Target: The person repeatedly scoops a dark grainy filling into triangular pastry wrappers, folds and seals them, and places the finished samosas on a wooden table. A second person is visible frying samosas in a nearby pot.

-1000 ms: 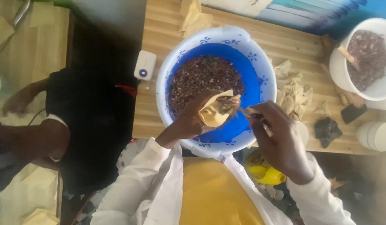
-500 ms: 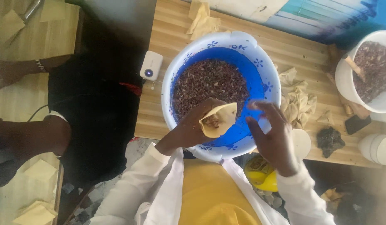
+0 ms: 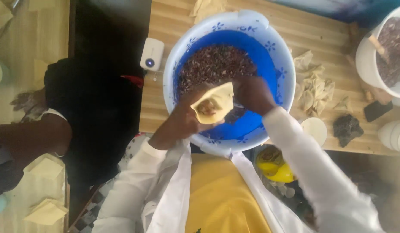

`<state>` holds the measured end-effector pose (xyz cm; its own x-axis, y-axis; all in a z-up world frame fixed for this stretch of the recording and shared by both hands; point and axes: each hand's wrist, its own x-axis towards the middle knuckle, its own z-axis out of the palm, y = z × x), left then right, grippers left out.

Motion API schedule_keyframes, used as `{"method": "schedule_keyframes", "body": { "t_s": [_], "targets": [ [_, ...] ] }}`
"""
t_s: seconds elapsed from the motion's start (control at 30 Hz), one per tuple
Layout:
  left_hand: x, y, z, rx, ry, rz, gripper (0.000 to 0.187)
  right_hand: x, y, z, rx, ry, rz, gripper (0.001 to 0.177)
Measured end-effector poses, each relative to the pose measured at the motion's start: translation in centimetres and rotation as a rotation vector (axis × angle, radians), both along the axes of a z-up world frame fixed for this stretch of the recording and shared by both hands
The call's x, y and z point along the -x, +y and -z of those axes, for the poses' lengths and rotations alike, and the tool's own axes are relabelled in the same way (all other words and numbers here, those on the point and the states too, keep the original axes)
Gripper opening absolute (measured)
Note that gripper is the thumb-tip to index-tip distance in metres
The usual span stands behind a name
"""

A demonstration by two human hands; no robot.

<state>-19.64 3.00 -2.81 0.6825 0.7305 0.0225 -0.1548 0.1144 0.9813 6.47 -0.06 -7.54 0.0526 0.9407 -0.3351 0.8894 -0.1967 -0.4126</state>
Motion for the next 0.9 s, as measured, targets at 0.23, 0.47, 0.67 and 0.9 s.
{"method": "schedule_keyframes", "body": {
  "t_s": [0.23, 0.47, 0.67, 0.9],
  "targets": [
    [2.6, 0.5, -1.2, -0.183, 0.011, -0.106, 0.073, 1.0, -0.4, 7.5, 0.304, -0.222, -0.272, 0.061],
    [5.5, 0.0, -2.4, -0.197, 0.055, -0.189, 0.07, -2.5, -2.7, 6.8, 0.272, -0.148, -0.426, 0.025],
    [3.9, 0.3, -0.6, -0.347, -0.036, -0.202, 0.079, 0.8, -3.8, 7.2, 0.264, 0.022, -0.457, 0.021],
    [4.9, 1.2, 0.1, -0.065, -0.094, -0.069, 0.082, 0.7, -5.0, -3.3, 0.742, 0.478, 0.049, 0.029]
  ]
}}
